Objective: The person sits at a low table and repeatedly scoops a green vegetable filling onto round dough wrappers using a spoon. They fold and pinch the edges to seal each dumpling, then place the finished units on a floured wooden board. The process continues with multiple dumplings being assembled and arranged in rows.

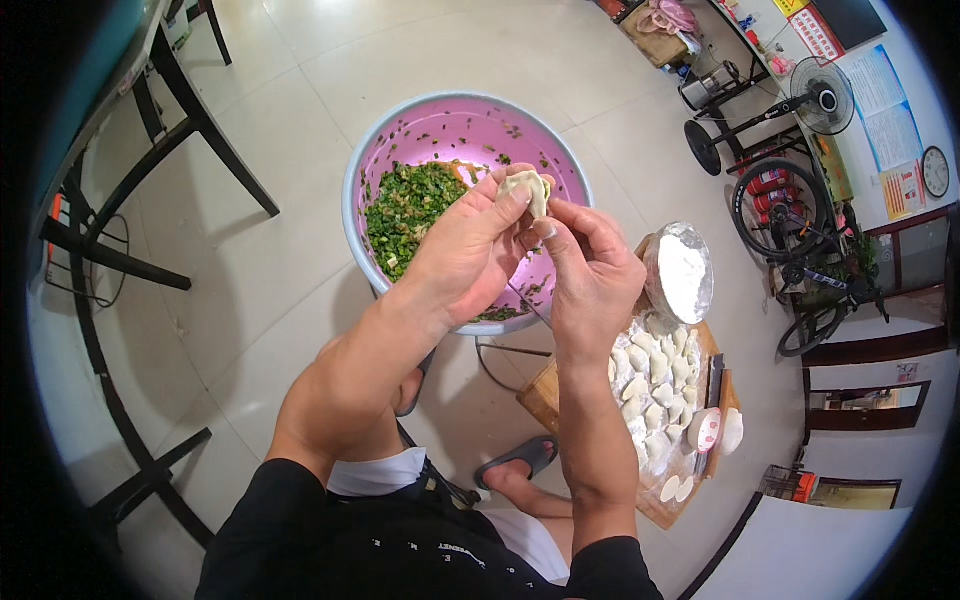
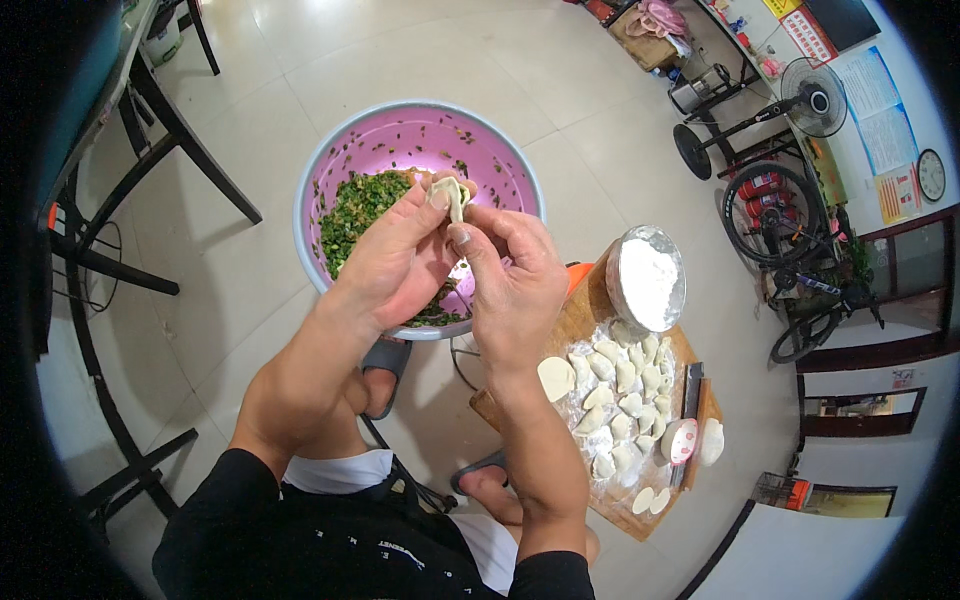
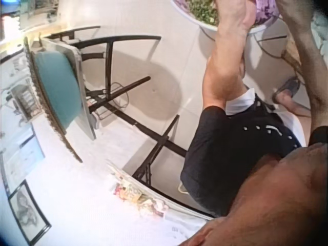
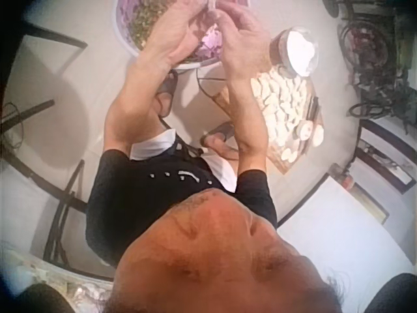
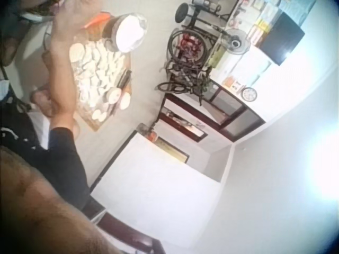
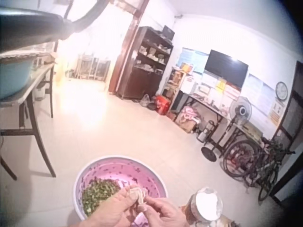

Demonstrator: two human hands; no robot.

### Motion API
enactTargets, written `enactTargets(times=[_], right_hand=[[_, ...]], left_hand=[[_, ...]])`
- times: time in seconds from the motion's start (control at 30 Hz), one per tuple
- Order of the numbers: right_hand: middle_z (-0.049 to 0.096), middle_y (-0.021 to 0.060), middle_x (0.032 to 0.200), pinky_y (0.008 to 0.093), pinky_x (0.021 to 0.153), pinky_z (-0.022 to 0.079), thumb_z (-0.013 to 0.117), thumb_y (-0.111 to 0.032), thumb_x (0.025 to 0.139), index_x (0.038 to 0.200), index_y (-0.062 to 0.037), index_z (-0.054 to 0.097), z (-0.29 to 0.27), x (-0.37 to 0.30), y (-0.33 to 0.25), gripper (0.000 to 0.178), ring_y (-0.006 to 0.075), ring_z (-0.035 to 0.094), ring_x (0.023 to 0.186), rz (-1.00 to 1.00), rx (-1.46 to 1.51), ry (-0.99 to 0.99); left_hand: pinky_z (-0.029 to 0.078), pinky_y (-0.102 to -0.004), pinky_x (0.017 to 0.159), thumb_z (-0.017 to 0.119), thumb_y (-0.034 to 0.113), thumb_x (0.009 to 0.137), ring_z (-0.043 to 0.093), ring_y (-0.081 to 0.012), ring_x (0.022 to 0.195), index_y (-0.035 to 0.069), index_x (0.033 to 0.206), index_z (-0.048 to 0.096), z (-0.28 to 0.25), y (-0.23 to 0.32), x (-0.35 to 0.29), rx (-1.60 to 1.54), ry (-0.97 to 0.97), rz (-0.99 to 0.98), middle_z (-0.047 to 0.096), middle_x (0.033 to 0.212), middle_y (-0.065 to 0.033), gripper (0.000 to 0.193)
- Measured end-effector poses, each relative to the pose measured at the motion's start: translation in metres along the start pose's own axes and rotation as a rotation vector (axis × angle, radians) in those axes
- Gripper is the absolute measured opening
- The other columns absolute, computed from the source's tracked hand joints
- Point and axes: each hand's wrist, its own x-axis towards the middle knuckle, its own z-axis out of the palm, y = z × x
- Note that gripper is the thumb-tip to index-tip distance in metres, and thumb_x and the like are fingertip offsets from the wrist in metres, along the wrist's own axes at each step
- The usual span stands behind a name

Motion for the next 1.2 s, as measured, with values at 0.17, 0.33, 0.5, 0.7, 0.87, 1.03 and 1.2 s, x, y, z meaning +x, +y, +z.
enactTargets(times=[0.17, 0.33, 0.5, 0.7, 0.87, 1.03, 1.2], right_hand=[[0.070, 0.0079, 0.089, 0.0255, 0.072, 0.051, 0.073, -0.002, 0.087, 0.096, 0.0048, 0.074, -0.001, 0.000, -0.002, 0.012, 0.0125, 0.063, 0.080, 0.037, -0.022, 0.018], [0.070, 0.0062, 0.089, 0.0234, 0.073, 0.050, 0.073, -0.002, 0.088, 0.099, 0.0051, 0.074, -0.009, 0.005, -0.012, 0.012, 0.0109, 0.062, 0.081, -0.033, -0.228, 0.052], [0.069, 0.0082, 0.090, 0.0250, 0.070, 0.051, 0.075, -0.002, 0.085, 0.100, 0.0012, 0.075, -0.017, 0.009, -0.008, 0.015, 0.0130, 0.063, 0.079, -0.138, -0.266, 0.028], [0.065, 0.0061, 0.088, 0.0248, 0.068, 0.050, 0.076, -0.001, 0.084, 0.101, -0.0021, 0.077, -0.021, 0.011, -0.001, 0.017, 0.0122, 0.061, 0.077, -0.174, -0.220, -0.010], [0.065, 0.0063, 0.090, 0.0249, 0.070, 0.050, 0.076, -0.002, 0.084, 0.102, -0.0022, 0.077, -0.028, 0.011, 0.000, 0.019, 0.0127, 0.061, 0.080, -0.161, -0.219, -0.057], [0.065, 0.0076, 0.094, 0.0249, 0.072, 0.050, 0.077, -0.003, 0.084, 0.103, -0.0015, 0.076, -0.030, 0.011, 0.000, 0.020, 0.0132, 0.061, 0.084, -0.162, -0.224, -0.024], [0.063, 0.0072, 0.092, 0.0254, 0.072, 0.050, 0.076, -0.002, 0.084, 0.106, -0.0022, 0.076, -0.033, 0.013, 0.003, 0.022, 0.0141, 0.060, 0.083, -0.111, -0.162, -0.073]], left_hand=[[0.048, -0.0324, 0.097, 0.061, 0.014, 0.100, 0.061, -0.0146, 0.101, 0.007, 0.120, 0.054, 0.001, -0.003, -0.001, -0.002, -0.029, 0.023, 0.063, 0.115, -0.0052, 0.022], [0.046, -0.0351, 0.106, 0.058, 0.009, 0.101, 0.060, -0.0190, 0.110, 0.005, 0.118, 0.053, 0.011, 0.003, -0.004, -0.003, -0.063, -0.009, 0.061, 0.117, -0.0089, 0.019], [0.047, -0.0340, 0.105, 0.056, 0.006, 0.101, 0.059, -0.0176, 0.111, 0.004, 0.114, 0.054, 0.004, 0.002, -0.003, 0.101, -0.066, 0.010, 0.061, 0.115, -0.0088, 0.013], [0.051, -0.0305, 0.100, 0.055, 0.005, 0.101, 0.060, -0.0152, 0.109, 0.003, 0.113, 0.055, 0.008, 0.000, -0.004, 0.213, -0.098, 0.013, 0.061, 0.116, -0.0089, 0.012], [0.049, -0.0303, 0.102, 0.055, 0.005, 0.101, 0.059, -0.0145, 0.112, 0.002, 0.116, 0.053, 0.012, 0.004, -0.006, 0.337, -0.136, 0.012, 0.059, 0.122, -0.0098, 0.015], [0.047, -0.0298, 0.102, 0.056, 0.004, 0.099, 0.057, -0.0147, 0.115, 0.002, 0.125, 0.051, 0.010, 0.004, -0.004, 0.489, -0.115, 0.044, 0.058, 0.122, -0.0092, 0.026], [0.046, -0.0307, 0.103, 0.057, 0.003, 0.098, 0.055, -0.0153, 0.118, 0.001, 0.137, 0.046, 0.013, 0.003, -0.006, 0.813, -0.155, 0.133, 0.057, 0.126, -0.0101, 0.041]])
